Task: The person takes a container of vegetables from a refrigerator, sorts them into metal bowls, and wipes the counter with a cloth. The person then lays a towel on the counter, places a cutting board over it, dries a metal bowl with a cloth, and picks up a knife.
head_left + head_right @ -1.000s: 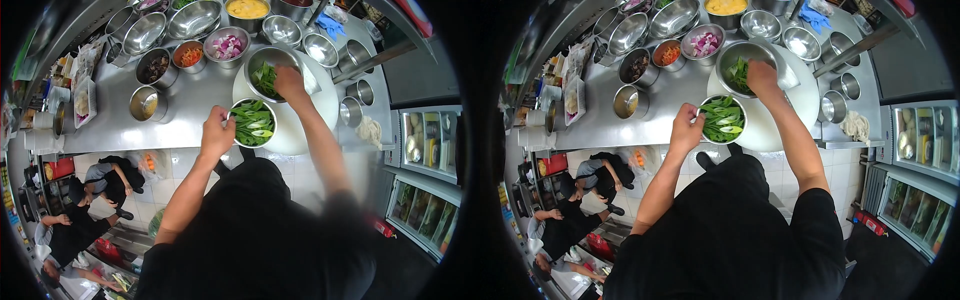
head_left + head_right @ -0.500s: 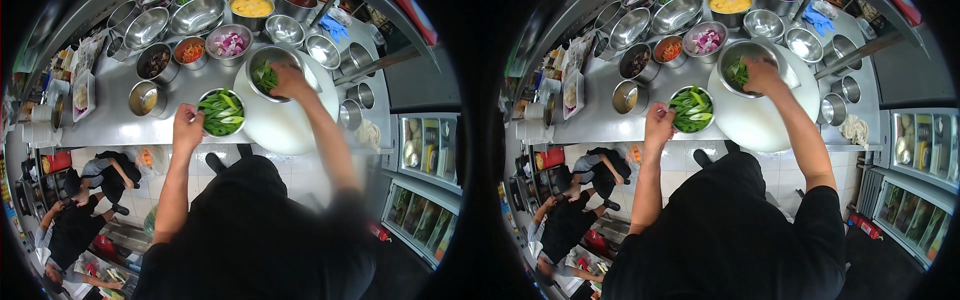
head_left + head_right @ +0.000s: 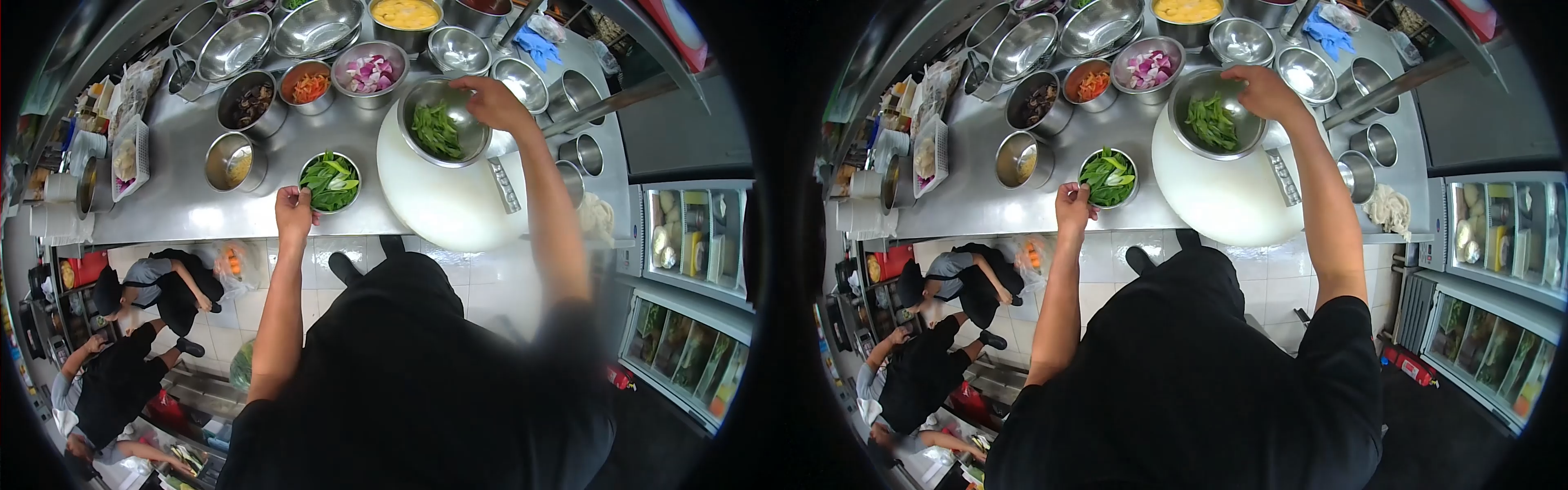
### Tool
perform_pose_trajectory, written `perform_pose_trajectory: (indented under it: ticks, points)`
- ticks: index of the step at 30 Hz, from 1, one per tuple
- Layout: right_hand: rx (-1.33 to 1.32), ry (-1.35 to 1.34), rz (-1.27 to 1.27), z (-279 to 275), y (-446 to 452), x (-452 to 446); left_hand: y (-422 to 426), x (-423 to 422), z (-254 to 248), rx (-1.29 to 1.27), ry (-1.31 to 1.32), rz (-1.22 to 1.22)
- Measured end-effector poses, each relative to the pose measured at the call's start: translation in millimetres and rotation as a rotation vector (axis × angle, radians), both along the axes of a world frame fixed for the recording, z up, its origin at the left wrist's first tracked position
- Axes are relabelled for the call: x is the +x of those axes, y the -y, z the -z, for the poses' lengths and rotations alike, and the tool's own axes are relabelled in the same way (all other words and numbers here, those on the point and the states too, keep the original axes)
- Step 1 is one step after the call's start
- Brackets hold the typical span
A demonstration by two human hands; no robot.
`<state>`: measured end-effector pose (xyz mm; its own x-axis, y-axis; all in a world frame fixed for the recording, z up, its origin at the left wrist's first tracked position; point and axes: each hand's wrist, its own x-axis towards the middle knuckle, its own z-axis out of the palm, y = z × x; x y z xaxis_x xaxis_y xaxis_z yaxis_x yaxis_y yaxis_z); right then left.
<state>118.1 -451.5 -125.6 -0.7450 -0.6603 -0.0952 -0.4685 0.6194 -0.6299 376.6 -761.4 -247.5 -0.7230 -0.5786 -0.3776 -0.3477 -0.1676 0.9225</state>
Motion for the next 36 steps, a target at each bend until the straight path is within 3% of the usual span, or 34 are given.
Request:
perform_pose_trajectory:
  ticks: [3, 8, 10, 12, 14, 16, 17, 18, 20, 21, 22, 24, 27, 34, 36]
  points:
    - [-0.135, -0.045, 0.157, 4.8, -3.1, 9.3, -4.1, 6.3, 0.0, 0.149, -0.032, -0.017]
    - [0.203, -0.059, 0.097, 4.7, 9.5, 44.5, -2.6, 15.4, -3.9, 0.169, -0.008, 0.017]
    - [0.333, -0.062, 0.097, 29.9, 20.6, 50.8, -3.7, 17.5, -4.9, 0.138, -0.005, 0.008]
    - [0.478, -0.335, 0.133, 45.3, 32.0, 57.3, -5.5, 18.3, -8.7, 0.062, -0.003, -0.003]
    - [0.582, -0.203, 0.153, 41.3, 35.0, 45.0, -6.4, 19.7, -13.0, 0.021, -0.021, 0.011]
    - [0.154, -0.071, 0.055, 47.0, 13.4, 28.8, -4.3, 22.4, -19.2, -0.020, -0.039, 0.022]
    - [0.056, 0.177, 0.069, 61.8, 3.9, 10.1, -3.4, 24.4, -23.4, -0.023, -0.059, 0.004]
    - [0.059, 0.179, 0.067, 50.0, 2.8, 10.0, -2.9, 26.4, -26.4, -0.024, -0.078, -0.014]
    - [-0.170, 0.541, 0.065, 12.3, -0.2, 12.4, -0.6, 31.1, -26.5, -0.019, -0.072, -0.030]
    - [-0.104, 0.301, 0.079, 13.7, -2.0, 10.0, 0.2, 32.5, -26.4, -0.013, -0.058, -0.045]
    - [-0.106, 0.298, 0.082, 15.2, -2.7, 8.8, 1.0, 33.9, -26.5, -0.009, -0.046, -0.060]
    - [-0.108, -0.018, 0.241, 18.1, -3.2, 6.8, 2.5, 38.9, -25.5, -0.009, -0.028, -0.055]
    - [-0.095, -0.191, 0.272, 22.0, -6.1, 9.1, 7.7, 52.6, -13.0, -0.008, -0.044, -0.079]
    - [0.160, -0.175, 0.247, 25.5, 5.9, 43.2, 13.4, 85.0, 1.8, -0.002, 0.047, -0.104]
    - [0.366, -0.131, 0.220, 24.1, 21.2, 60.0, 8.7, 86.1, 1.3, -0.001, 0.041, -0.101]
